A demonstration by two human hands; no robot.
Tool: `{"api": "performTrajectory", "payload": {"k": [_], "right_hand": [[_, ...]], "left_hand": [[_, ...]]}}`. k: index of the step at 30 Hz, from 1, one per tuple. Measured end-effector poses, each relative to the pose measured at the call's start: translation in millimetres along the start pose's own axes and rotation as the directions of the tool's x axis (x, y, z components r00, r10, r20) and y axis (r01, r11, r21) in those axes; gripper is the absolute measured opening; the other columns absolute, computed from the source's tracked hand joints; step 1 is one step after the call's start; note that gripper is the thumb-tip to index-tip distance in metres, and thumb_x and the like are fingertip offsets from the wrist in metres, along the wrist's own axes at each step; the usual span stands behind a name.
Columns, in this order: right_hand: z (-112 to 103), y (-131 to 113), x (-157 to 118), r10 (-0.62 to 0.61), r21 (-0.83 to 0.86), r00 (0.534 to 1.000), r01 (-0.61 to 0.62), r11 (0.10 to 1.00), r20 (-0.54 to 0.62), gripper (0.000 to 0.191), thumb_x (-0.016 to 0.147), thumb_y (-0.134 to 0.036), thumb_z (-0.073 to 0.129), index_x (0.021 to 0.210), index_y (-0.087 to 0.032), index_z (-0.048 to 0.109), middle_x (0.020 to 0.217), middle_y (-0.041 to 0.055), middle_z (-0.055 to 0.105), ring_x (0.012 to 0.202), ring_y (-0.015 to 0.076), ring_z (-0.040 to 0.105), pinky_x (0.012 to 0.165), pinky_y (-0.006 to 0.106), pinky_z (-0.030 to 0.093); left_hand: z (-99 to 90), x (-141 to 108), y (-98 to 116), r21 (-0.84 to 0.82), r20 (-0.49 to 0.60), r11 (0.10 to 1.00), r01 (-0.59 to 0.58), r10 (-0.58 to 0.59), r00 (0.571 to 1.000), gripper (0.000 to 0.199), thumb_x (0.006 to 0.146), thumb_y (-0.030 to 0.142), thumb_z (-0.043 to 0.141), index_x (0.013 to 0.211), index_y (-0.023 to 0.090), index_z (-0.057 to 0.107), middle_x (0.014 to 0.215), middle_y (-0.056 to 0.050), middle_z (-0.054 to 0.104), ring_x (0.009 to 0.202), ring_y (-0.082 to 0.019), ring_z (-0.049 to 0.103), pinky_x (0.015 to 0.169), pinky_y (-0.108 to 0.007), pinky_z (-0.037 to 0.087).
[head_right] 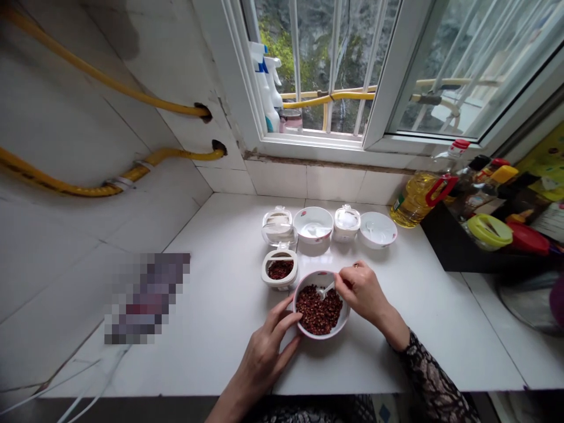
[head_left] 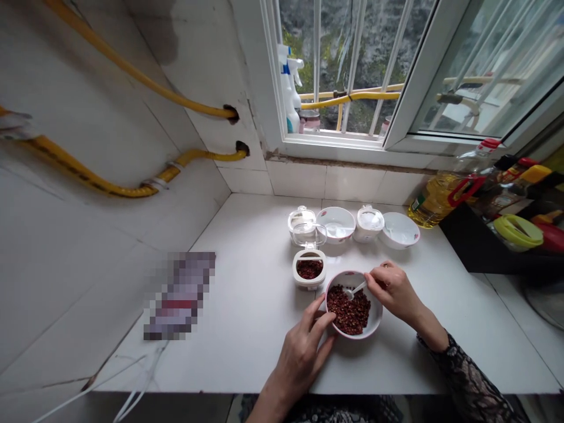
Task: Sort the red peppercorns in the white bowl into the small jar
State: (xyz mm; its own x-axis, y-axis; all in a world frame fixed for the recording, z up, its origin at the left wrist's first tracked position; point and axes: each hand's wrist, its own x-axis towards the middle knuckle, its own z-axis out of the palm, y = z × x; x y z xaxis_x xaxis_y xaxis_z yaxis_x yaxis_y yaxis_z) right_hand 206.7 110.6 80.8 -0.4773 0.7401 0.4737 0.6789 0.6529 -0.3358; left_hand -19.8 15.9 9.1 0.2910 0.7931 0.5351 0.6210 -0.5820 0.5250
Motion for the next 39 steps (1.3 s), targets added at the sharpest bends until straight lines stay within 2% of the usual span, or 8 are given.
{"api": "performTrajectory", "payload": {"k": [6,14,20,28,31,35,37,39], "right_hand": [[4,1,-1,0.208,0.112,0.977,-0.203,0.973,-0.043,0.044,0.093,-0.028,0.049,0.051,-0.02,0.038,0.046,-0.0037,0.041,0.048,0.0103,0.039,0.054,0.024,0.034],[0,5,-4,0.464,0.372,0.88,-0.467,0.802,0.104,0.046,0.09,-0.045,0.046,0.052,-0.018,0.047,0.051,-0.0017,0.043,0.051,0.0107,0.04,0.05,0.024,0.032],[4,4,-2,0.513,0.494,0.841,-0.524,0.693,0.173,0.049,0.085,-0.054,0.05,0.051,-0.019,0.045,0.049,-0.0027,0.037,0.049,0.01,0.035,0.048,0.024,0.029],[8,5,-1,0.552,0.568,0.811,-0.552,0.611,0.195,0.051,0.083,-0.057,0.053,0.051,-0.019,0.043,0.05,-0.0036,0.035,0.049,0.0087,0.03,0.047,0.024,0.026],[4,2,10,0.545,0.584,0.823,-0.525,0.62,0.162,0.05,0.083,-0.056,0.055,0.051,-0.019,0.043,0.049,-0.0037,0.037,0.048,0.0086,0.031,0.046,0.024,0.026],[-3,-12,37,0.428,0.506,0.904,-0.367,0.781,-0.006,0.045,0.09,-0.046,0.051,0.055,-0.019,0.049,0.051,-0.0022,0.045,0.05,0.0105,0.039,0.05,0.025,0.032],[-3,-22,51,0.297,0.364,0.942,-0.225,0.904,-0.155,0.041,0.094,-0.037,0.048,0.057,-0.019,0.049,0.052,-0.002,0.047,0.053,0.0114,0.042,0.055,0.025,0.035],[2,-32,60,0.054,0.153,0.96,-0.011,0.988,-0.276,0.038,0.096,-0.028,0.046,0.059,-0.02,0.048,0.052,-0.0028,0.048,0.052,0.0108,0.041,0.065,0.028,0.039]], "left_hand": [[0.1,0,0,-0.003,0.015,1.0,0.0,0.0,1.0,0.028,0.095,0.015,0.046,0.122,0.018,0.05,0.138,-0.018,0.05,0.112,-0.022,0.065,0.091,-0.031,0.057],[-0.5,0,0,0.001,0.001,1.0,-0.008,0.008,1.0,0.026,0.095,0.015,0.047,0.121,0.017,0.051,0.136,-0.018,0.051,0.12,-0.024,0.06,0.091,-0.031,0.057],[-0.5,0,1,-0.003,0.007,1.0,-0.01,0.01,1.0,0.026,0.096,0.017,0.045,0.122,0.017,0.051,0.137,-0.019,0.049,0.11,-0.021,0.065,0.089,-0.03,0.058],[0.9,-1,0,0.005,-0.001,1.0,-0.021,0.021,1.0,0.025,0.097,0.017,0.045,0.121,0.016,0.05,0.136,-0.02,0.05,0.116,-0.025,0.063,0.091,-0.033,0.058],[1.1,-1,0,-0.003,-0.006,1.0,-0.02,0.02,1.0,0.025,0.097,0.018,0.046,0.121,0.016,0.051,0.135,-0.02,0.05,0.116,-0.025,0.063,0.09,-0.033,0.058],[0.7,0,0,-0.007,-0.001,1.0,-0.015,0.015,1.0,0.026,0.096,0.017,0.046,0.122,0.017,0.051,0.137,-0.019,0.05,0.114,-0.024,0.064,0.089,-0.032,0.058],[0.7,0,0,-0.003,0.0,1.0,-0.018,0.018,1.0,0.026,0.096,0.017,0.045,0.122,0.017,0.051,0.137,-0.019,0.05,0.114,-0.023,0.064,0.088,-0.031,0.058],[1.0,0,0,0.002,-0.002,1.0,-0.023,0.023,1.0,0.026,0.096,0.016,0.045,0.121,0.017,0.051,0.137,-0.019,0.049,0.111,-0.023,0.065,0.088,-0.031,0.058]]}}
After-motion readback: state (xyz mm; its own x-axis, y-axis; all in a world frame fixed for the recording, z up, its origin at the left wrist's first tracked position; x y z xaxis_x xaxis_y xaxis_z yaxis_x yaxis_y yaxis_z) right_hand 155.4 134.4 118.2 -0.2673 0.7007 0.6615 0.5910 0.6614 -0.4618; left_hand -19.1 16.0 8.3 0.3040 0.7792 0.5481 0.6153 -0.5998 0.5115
